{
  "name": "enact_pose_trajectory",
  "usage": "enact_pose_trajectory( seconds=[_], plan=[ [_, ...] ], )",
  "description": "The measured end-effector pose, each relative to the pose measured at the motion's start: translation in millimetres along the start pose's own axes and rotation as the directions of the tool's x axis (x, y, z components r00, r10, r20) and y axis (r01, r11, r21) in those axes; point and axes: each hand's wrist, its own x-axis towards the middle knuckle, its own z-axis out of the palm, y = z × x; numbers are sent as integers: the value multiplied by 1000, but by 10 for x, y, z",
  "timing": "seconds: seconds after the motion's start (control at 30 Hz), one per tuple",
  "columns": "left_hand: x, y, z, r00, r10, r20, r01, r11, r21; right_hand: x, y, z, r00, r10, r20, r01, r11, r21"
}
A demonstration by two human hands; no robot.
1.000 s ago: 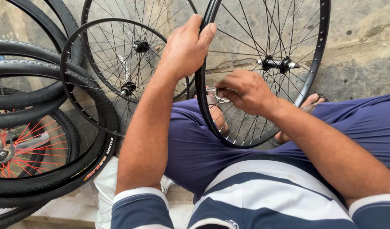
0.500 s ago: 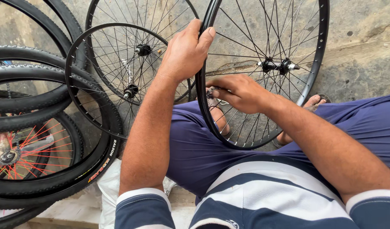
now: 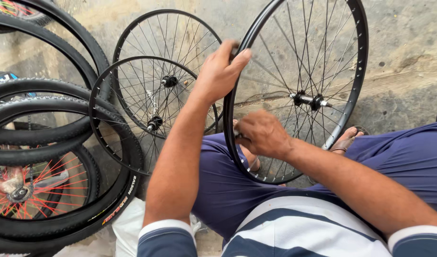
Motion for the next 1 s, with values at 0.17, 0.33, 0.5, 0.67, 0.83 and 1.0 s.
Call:
enact_pose_trajectory(
  seconds=[0.17,0.33,0.5,0.67,0.83,1.0],
  plan=[
    [53,82,-1,1000,30,-7,-29,996,89,-164,177,-35,927,100,362,-220,926,307],
    [-104,47,-57,998,-38,45,31,991,133,-279,114,-182,938,137,319,-224,941,256],
    [-161,1,-43,996,-81,28,75,982,173,-347,1,-399,999,32,-15,-26,955,295],
    [-151,-46,-44,997,-80,24,74,979,190,-104,124,-326,999,26,-43,-18,984,175],
    [-135,-39,-77,994,-110,17,107,985,134,179,238,-245,964,154,215,-222,914,340],
    [-100,-25,-68,986,-161,48,152,978,143,318,294,-339,862,195,467,-385,853,353]
  ],
)
